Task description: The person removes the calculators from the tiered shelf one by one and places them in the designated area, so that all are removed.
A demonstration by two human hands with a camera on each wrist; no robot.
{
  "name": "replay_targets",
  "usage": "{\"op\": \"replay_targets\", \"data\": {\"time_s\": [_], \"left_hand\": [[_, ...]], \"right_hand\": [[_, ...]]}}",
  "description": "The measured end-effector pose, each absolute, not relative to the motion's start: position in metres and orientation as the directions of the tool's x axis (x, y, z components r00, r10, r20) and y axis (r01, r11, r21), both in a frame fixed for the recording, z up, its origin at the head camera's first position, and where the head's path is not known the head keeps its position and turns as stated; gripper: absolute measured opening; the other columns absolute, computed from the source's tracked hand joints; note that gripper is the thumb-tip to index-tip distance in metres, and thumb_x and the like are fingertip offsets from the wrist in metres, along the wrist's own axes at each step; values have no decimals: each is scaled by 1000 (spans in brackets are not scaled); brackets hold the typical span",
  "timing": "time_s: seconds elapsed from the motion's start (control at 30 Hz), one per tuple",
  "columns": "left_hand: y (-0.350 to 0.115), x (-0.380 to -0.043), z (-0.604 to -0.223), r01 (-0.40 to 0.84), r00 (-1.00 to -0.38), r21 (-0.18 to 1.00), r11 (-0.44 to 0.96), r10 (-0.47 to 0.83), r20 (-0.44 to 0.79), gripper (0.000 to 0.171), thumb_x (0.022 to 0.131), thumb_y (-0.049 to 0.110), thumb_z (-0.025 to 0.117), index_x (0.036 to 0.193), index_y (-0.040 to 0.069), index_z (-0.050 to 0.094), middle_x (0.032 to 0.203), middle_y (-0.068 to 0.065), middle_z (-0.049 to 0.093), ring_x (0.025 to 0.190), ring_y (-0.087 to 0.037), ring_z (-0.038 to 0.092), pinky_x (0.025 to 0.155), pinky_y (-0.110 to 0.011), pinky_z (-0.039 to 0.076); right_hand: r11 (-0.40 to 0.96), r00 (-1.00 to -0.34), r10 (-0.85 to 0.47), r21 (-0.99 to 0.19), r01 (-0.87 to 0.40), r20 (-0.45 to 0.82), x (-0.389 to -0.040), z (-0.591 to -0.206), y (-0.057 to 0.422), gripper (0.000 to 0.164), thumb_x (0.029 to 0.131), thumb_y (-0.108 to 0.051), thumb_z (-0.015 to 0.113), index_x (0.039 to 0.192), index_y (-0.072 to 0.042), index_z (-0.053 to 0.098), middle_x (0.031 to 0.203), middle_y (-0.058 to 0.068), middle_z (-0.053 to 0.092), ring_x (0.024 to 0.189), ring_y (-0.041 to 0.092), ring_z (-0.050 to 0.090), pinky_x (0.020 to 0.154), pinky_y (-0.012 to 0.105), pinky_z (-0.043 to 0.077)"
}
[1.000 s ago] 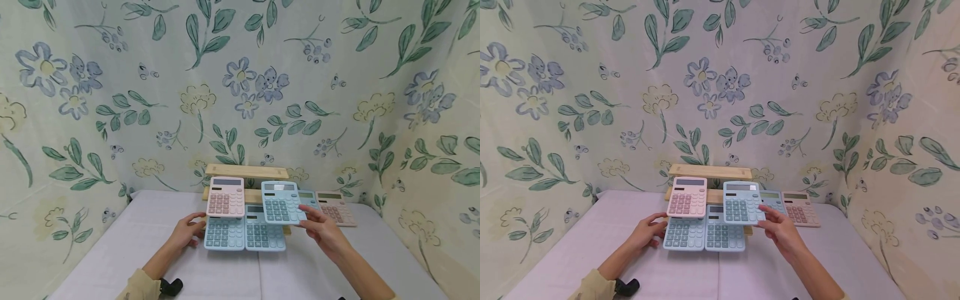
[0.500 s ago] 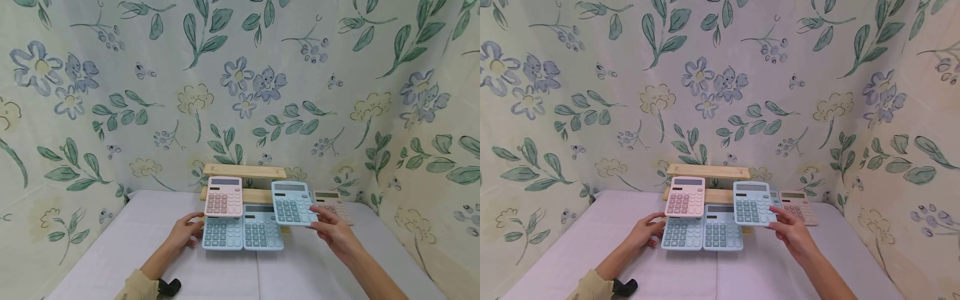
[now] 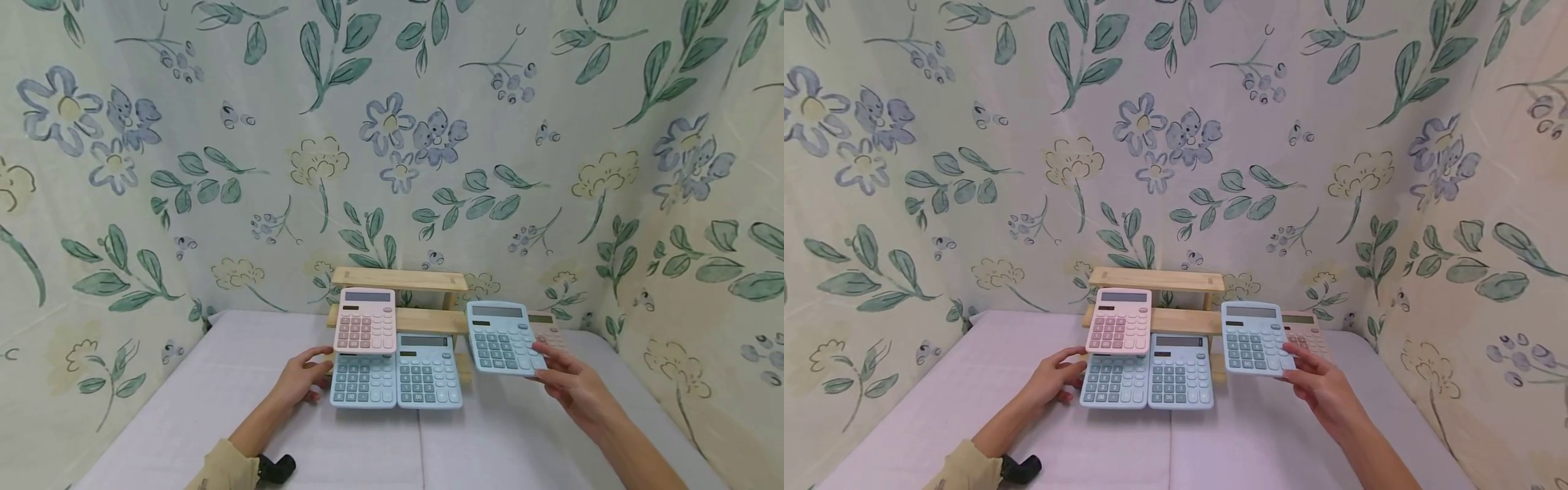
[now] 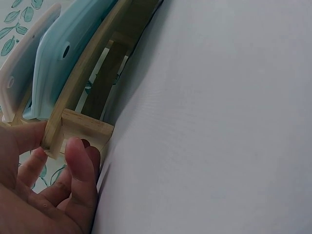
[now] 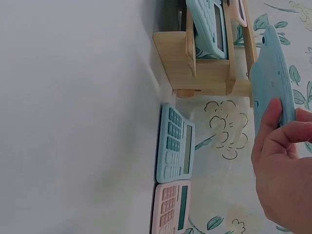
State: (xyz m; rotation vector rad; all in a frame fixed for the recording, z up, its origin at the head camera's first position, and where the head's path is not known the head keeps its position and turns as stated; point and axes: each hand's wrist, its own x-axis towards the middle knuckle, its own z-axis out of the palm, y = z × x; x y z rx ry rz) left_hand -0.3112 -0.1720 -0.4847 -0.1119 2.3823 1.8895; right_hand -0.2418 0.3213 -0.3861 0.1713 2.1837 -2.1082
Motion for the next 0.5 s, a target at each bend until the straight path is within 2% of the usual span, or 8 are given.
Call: {"op": "replay_targets", "data": {"time_s": [0.17, 0.3, 0.5], "left_hand": [[-172, -311, -485, -123, -992, 966, 226, -1, -126, 42, 98, 28, 63, 139, 19, 58, 94, -8, 73, 75, -21, 66, 51, -28, 51], [-171, -312, -485, -131, -991, 966, 222, -10, -132, 41, 97, 28, 64, 138, 21, 59, 93, -6, 73, 74, -20, 66, 51, -28, 51], [-169, -313, -485, -128, -992, 965, 228, -9, -129, 42, 97, 28, 65, 138, 21, 59, 93, -6, 72, 74, -20, 67, 51, -29, 51]], "right_hand": [[15, -989, 19, -989, 147, -146, -240, -390, 337, 61, 94, -8, 68, 151, -15, 46, 115, -13, 64, 99, 14, 69, 72, 20, 47], [14, -987, 31, -987, 159, -158, -238, -393, 347, 57, 93, -8, 69, 146, -20, 51, 112, -15, 64, 99, 13, 68, 74, 22, 48], [17, -982, 51, -983, 185, -183, -237, -397, 361, 56, 95, -7, 67, 146, -22, 51, 109, -17, 64, 99, 13, 67, 75, 23, 48]]}}
